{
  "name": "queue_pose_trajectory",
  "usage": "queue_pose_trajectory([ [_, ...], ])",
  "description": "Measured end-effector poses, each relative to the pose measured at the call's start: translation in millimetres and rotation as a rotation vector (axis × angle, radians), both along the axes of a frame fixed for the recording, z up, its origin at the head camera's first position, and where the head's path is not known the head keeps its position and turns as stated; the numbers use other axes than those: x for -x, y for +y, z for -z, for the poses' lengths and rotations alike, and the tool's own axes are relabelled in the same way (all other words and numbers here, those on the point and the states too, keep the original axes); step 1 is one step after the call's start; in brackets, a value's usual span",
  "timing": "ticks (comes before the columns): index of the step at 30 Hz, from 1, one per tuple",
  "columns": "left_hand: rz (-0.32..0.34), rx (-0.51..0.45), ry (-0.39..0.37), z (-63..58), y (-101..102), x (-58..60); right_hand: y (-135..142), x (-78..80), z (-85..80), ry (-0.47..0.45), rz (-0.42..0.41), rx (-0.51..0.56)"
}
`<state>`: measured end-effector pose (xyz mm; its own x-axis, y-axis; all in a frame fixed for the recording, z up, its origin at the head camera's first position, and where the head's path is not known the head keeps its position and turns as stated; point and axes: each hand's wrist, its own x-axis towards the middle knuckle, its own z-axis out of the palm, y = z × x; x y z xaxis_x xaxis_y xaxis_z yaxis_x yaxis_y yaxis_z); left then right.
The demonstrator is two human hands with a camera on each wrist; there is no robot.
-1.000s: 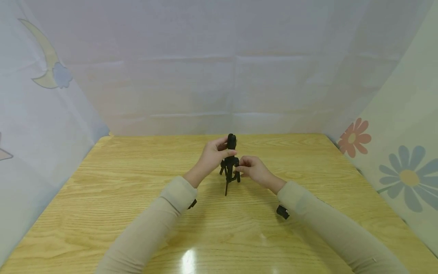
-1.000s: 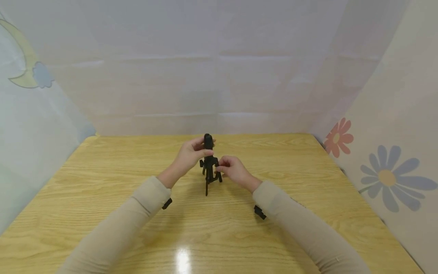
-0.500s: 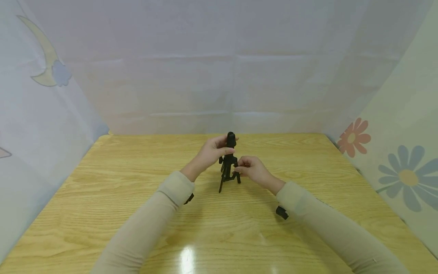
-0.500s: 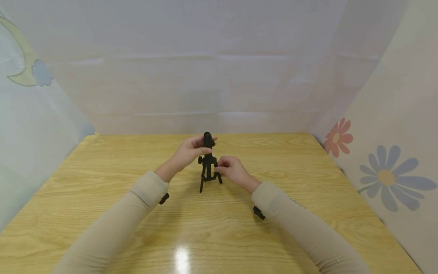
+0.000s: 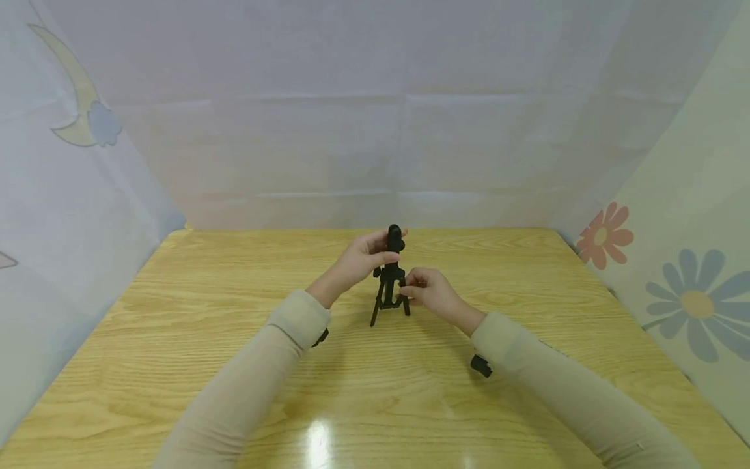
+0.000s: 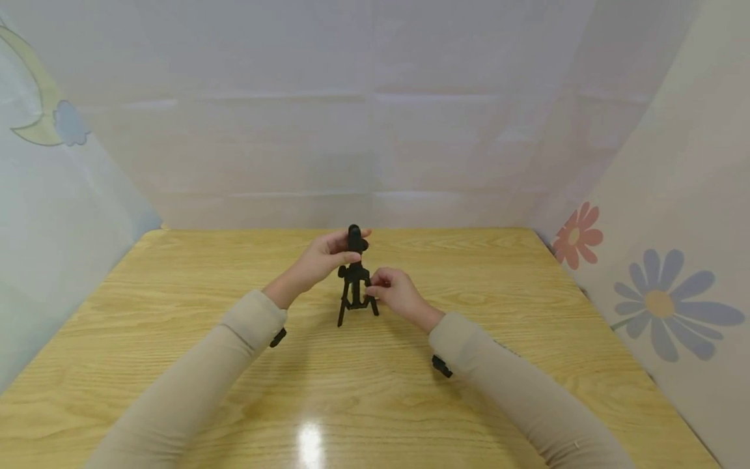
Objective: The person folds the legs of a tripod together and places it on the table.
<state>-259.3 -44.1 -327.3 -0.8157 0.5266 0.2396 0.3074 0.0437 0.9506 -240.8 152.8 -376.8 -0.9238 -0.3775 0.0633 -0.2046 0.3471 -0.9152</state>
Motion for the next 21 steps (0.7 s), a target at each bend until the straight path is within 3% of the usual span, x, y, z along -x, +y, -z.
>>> queue_pose_trajectory([
  [10,-0.076,0.124,0.045,-2.2,-1.9,-6.2,-0.3,-0.8,-0.9,0.029,0.008,-0.038],
  [18,-0.313,0.163,-0.007,7.6,-23.7,-27.5,2.0,-0.9,1.5,0.082,0.002,-0.086],
  [21,-0.346,0.211,-0.014,16.7,-27.6,-35.4,3.9,-2.6,1.5,0.080,-0.002,-0.108],
])
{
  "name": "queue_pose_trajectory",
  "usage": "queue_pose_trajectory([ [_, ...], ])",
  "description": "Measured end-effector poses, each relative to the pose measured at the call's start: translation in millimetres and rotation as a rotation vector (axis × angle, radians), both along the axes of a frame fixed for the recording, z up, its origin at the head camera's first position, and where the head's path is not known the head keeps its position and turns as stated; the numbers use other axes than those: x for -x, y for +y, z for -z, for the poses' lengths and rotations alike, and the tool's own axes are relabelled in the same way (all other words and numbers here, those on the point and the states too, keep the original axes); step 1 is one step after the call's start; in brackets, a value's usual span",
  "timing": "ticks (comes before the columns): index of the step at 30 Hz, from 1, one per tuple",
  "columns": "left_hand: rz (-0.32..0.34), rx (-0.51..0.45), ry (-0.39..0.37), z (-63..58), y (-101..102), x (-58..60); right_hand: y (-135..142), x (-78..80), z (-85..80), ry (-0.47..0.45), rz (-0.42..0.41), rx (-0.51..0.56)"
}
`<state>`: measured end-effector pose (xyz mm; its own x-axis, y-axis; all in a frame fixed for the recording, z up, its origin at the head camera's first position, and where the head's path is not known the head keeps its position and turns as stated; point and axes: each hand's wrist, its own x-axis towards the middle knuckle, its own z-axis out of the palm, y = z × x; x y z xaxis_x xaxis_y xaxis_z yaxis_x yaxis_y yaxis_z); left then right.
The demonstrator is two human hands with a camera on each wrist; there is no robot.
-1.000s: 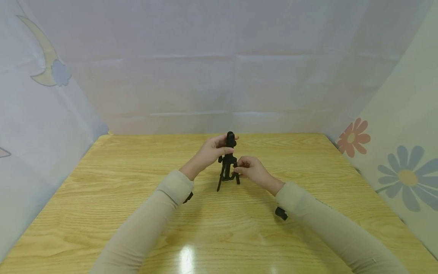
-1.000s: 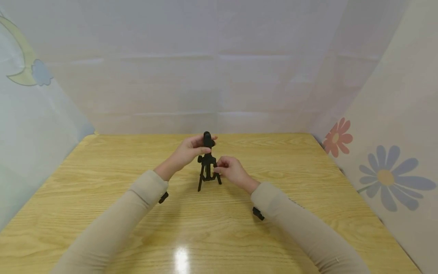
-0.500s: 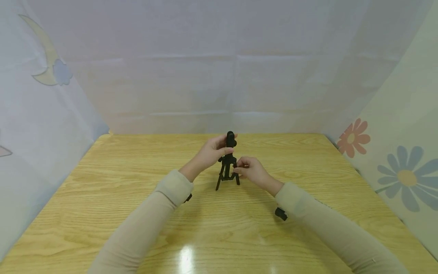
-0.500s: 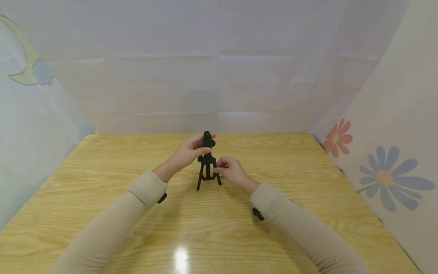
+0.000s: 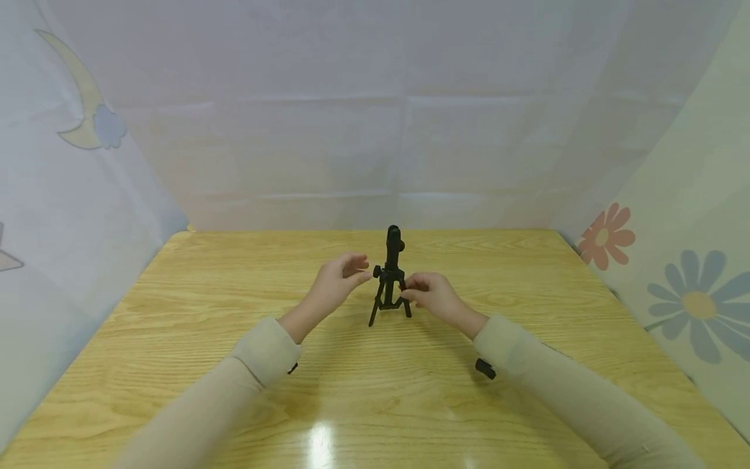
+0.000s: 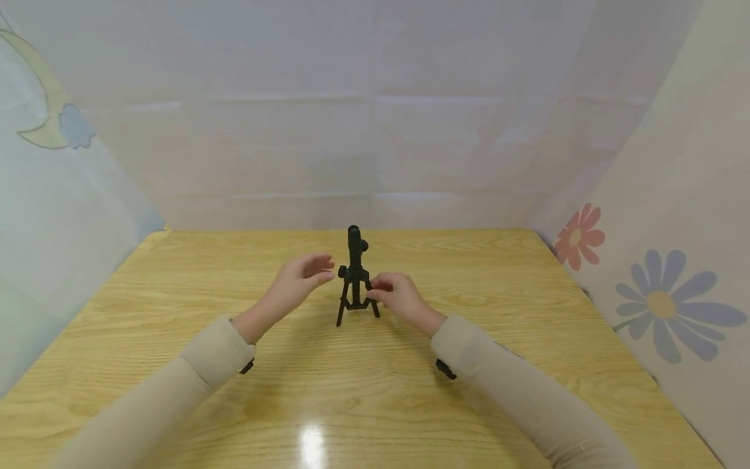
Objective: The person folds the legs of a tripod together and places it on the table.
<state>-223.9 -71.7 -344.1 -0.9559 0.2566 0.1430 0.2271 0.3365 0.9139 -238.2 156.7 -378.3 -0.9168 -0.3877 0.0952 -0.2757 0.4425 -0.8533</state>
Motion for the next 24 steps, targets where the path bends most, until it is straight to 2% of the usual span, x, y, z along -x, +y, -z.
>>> queue_pose_trajectory([
  [4,-0.002,0.097,-0.028,12.1,0.3,-6.1,1.5,-0.5,-1.6,0.012,-0.005,-0.032],
  [8,0.003,0.148,-0.039,19.6,4.1,-9.7,2.3,-0.6,-2.2,0.030,-0.021,-0.063],
  [15,0.002,0.138,-0.042,28.7,12.9,-11.5,4.3,1.7,1.4,0.061,-0.042,-0.124],
  [20,0.011,0.119,-0.009,34.6,17.3,-10.2,5.1,3.5,3.4,0.071,-0.058,-0.136],
  [24,0.018,0.142,0.032,38.4,19.3,-9.2,4.8,4.1,3.4,0.077,-0.069,-0.144],
])
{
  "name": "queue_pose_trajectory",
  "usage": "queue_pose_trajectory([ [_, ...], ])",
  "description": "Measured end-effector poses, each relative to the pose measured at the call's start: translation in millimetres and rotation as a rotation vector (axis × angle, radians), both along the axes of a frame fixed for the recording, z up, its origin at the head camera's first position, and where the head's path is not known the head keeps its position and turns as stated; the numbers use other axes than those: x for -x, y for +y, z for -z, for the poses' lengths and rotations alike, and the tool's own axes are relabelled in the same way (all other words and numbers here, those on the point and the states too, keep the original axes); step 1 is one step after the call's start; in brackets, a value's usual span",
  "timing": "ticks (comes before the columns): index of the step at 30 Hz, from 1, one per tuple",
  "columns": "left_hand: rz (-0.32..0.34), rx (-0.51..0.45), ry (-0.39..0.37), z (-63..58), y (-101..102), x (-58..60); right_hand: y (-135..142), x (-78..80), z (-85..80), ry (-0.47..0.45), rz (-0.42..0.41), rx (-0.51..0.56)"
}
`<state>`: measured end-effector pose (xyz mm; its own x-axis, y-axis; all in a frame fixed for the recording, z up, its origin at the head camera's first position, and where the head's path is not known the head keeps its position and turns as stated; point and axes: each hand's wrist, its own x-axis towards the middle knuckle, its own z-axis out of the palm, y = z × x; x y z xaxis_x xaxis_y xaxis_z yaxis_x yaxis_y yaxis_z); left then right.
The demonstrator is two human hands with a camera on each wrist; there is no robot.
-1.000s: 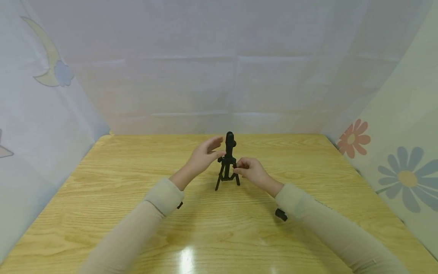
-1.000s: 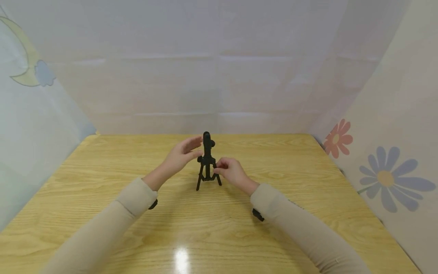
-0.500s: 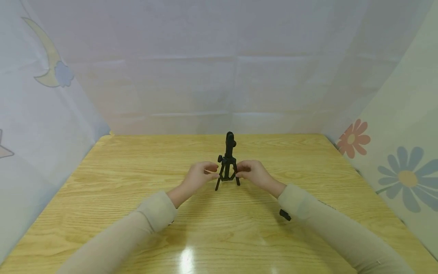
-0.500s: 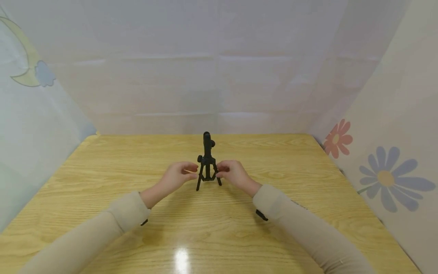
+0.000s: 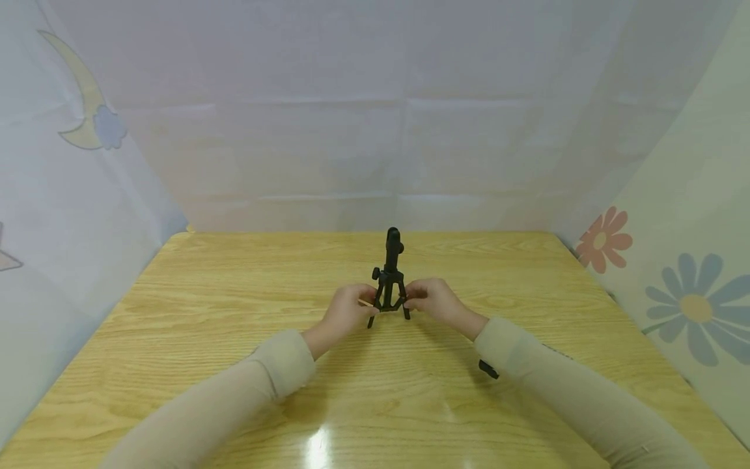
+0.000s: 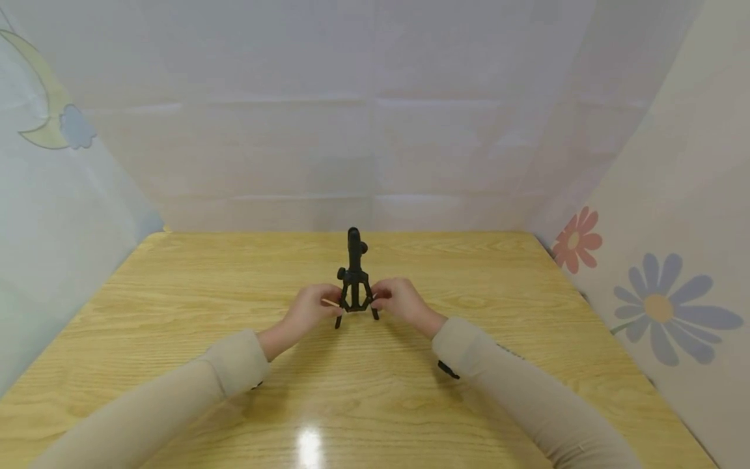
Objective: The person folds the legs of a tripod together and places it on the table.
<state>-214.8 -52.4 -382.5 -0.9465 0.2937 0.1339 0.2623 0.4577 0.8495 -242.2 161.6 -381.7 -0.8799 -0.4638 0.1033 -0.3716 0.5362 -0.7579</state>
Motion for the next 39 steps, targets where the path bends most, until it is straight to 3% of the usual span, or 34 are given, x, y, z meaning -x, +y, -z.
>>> queue_pose_trajectory([
  [8,-0.026,0.019,-0.003,0.1,3.3,0.0,-1.2,-1.6,-1.3,0.009,-0.014,-0.033],
  [16,-0.033,0.008,-0.015,-0.7,4.2,0.9,-1.2,0.6,-0.9,0.040,-0.087,-0.057],
  [27,0.064,0.088,0.040,-2.1,2.8,5.8,-4.0,-0.9,1.0,0.086,-0.136,-0.063],
  [34,0.132,0.153,0.119,-2.3,1.2,12.1,-3.3,1.9,-0.2,0.086,-0.163,-0.072],
  [39,0.122,0.142,0.051,-4.3,1.5,14.9,-3.6,4.3,-0.7,0.112,-0.181,-0.084],
])
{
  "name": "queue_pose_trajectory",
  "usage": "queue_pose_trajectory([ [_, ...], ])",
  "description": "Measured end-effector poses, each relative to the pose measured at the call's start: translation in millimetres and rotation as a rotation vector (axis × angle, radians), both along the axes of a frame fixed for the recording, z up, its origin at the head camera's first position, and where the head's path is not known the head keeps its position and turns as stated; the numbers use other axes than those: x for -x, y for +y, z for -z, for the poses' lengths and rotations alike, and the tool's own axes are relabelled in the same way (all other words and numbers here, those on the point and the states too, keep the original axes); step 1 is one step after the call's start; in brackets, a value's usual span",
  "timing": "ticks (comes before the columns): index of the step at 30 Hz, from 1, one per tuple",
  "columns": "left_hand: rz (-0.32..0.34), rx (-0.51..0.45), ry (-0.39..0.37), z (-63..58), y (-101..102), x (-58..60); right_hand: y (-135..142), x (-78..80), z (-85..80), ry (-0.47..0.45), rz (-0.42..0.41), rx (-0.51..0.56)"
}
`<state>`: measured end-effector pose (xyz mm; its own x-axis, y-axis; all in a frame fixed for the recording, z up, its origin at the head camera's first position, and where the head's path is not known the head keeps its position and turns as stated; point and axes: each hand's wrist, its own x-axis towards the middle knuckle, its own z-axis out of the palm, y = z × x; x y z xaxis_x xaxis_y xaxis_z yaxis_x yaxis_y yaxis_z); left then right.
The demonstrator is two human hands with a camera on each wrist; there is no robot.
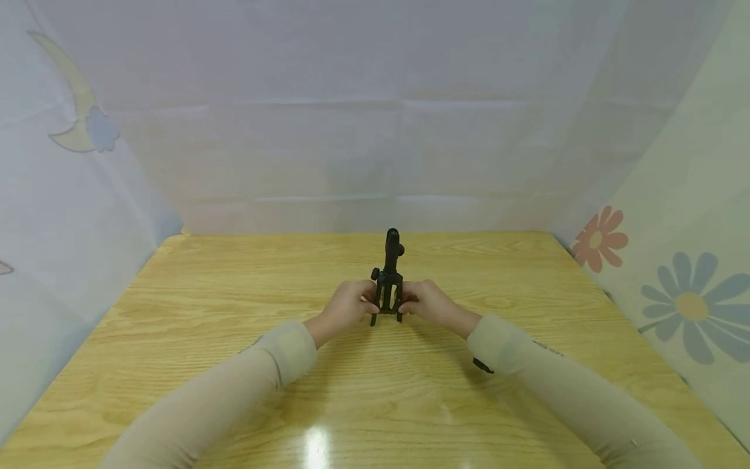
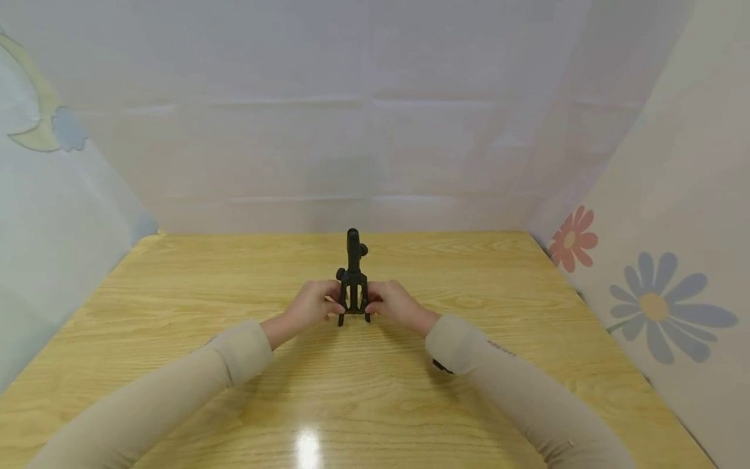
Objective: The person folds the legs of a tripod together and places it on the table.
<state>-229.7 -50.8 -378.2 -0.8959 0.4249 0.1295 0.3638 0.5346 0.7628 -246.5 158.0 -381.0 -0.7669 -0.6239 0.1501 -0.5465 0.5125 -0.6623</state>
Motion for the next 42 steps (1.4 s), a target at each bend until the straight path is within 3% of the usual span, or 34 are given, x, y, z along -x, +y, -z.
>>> queue_pose_trajectory([
  [4,0.002,-0.009,-0.055,-2.5,0.4,-0.3,0.0,0.2,-0.7,0.016,0.001,-0.002],
  [9,-0.012,-0.023,-0.071,-1.6,0.7,0.2,-0.7,0.1,-1.1,0.025,-0.002,-0.003],
  [24,-0.024,-0.069,-0.074,-0.3,5.5,1.0,0.5,0.9,0.7,0.085,-0.018,-0.030],
  [38,-0.015,-0.075,-0.032,3.5,3.1,1.7,-3.0,0.5,1.6,0.071,-0.025,-0.095],
  [42,-0.018,-0.081,-0.055,1.9,4.7,1.6,-1.8,0.8,1.6,0.073,-0.024,-0.095],
])
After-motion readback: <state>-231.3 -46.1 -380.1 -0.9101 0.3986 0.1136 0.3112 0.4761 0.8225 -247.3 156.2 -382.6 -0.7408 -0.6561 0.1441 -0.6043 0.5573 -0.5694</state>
